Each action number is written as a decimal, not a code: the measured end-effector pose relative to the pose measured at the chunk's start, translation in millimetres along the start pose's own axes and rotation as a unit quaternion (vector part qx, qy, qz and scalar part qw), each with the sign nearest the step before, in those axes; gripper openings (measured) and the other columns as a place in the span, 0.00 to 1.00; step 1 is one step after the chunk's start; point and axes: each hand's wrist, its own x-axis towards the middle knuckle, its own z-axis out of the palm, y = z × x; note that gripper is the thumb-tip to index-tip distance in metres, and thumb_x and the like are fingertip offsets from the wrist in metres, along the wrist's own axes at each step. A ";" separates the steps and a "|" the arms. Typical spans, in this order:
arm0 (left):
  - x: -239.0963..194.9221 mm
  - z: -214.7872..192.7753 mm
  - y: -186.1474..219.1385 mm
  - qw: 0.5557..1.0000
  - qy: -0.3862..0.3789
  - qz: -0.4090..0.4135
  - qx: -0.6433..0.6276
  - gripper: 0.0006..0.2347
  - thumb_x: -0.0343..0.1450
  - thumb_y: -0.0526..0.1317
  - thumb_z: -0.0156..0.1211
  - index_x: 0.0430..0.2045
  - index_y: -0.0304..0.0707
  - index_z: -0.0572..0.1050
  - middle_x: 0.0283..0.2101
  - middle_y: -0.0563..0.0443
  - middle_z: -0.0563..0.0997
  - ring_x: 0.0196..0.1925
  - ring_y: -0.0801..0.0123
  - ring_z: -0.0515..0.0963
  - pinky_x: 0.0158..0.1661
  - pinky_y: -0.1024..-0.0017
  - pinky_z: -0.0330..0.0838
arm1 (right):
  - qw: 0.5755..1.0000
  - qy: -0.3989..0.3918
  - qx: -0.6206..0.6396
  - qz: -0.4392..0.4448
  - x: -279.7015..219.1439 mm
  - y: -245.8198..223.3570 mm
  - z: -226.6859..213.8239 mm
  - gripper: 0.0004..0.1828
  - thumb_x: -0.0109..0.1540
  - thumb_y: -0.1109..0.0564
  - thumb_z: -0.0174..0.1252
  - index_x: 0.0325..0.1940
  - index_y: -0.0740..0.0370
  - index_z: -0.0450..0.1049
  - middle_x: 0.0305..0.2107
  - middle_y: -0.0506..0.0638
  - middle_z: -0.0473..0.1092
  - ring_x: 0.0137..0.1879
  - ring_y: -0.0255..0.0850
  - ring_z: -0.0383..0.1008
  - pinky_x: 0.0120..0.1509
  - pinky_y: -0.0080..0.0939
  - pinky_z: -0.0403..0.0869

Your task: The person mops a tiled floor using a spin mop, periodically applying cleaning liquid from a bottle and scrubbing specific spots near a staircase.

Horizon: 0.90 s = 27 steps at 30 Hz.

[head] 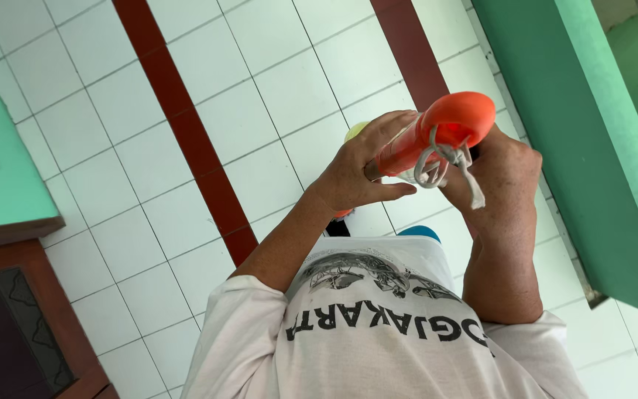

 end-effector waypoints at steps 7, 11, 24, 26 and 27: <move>3.5 -81.9 -22.6 0.982 0.073 -0.080 0.156 0.50 0.52 0.53 0.83 0.68 0.49 0.56 0.69 0.39 0.67 0.65 0.49 0.73 0.62 0.58 0.70 | 0.973 0.031 -0.010 -0.230 78.1 -40.5 66.2 0.18 0.59 0.54 0.75 0.42 0.67 0.75 0.31 0.51 0.75 0.33 0.37 0.77 0.36 0.33 0.76; 24.7 -118.7 -41.1 0.977 0.107 -0.056 0.173 0.46 0.54 0.52 0.83 0.65 0.50 0.57 0.58 0.43 0.78 0.53 0.56 0.84 0.56 0.64 0.80 | 0.975 -0.053 0.121 -0.179 132.8 -53.5 77.6 0.17 0.60 0.55 0.74 0.42 0.68 0.76 0.25 0.49 0.73 0.26 0.34 0.74 0.28 0.30 0.72; 182.0 -230.1 -112.5 0.954 0.219 -0.149 0.137 0.33 0.67 0.40 0.74 0.67 0.44 0.64 0.46 0.52 0.83 0.43 0.73 0.87 0.54 0.70 0.86 | 0.943 -0.146 0.083 -0.289 387.9 -100.6 110.3 0.21 0.50 0.50 0.76 0.42 0.60 0.81 0.25 0.49 0.79 0.25 0.36 0.80 0.28 0.37 0.78; 202.9 -241.9 -119.9 0.964 0.264 -0.035 -0.007 0.36 0.64 0.40 0.77 0.66 0.41 0.61 0.53 0.50 0.78 0.53 0.69 0.82 0.58 0.66 0.82 | 0.937 -0.168 0.083 -0.296 414.2 -107.4 104.6 0.22 0.51 0.49 0.76 0.45 0.58 0.81 0.28 0.49 0.80 0.30 0.37 0.81 0.32 0.37 0.78; 213.7 -245.6 -119.9 0.940 0.296 0.080 -0.150 0.39 0.61 0.39 0.80 0.65 0.37 0.59 0.61 0.48 0.73 0.63 0.66 0.77 0.62 0.62 0.79 | 0.932 -0.190 0.084 -0.298 426.9 -107.0 103.1 0.24 0.51 0.47 0.76 0.48 0.56 0.81 0.32 0.49 0.80 0.34 0.38 0.82 0.36 0.37 0.79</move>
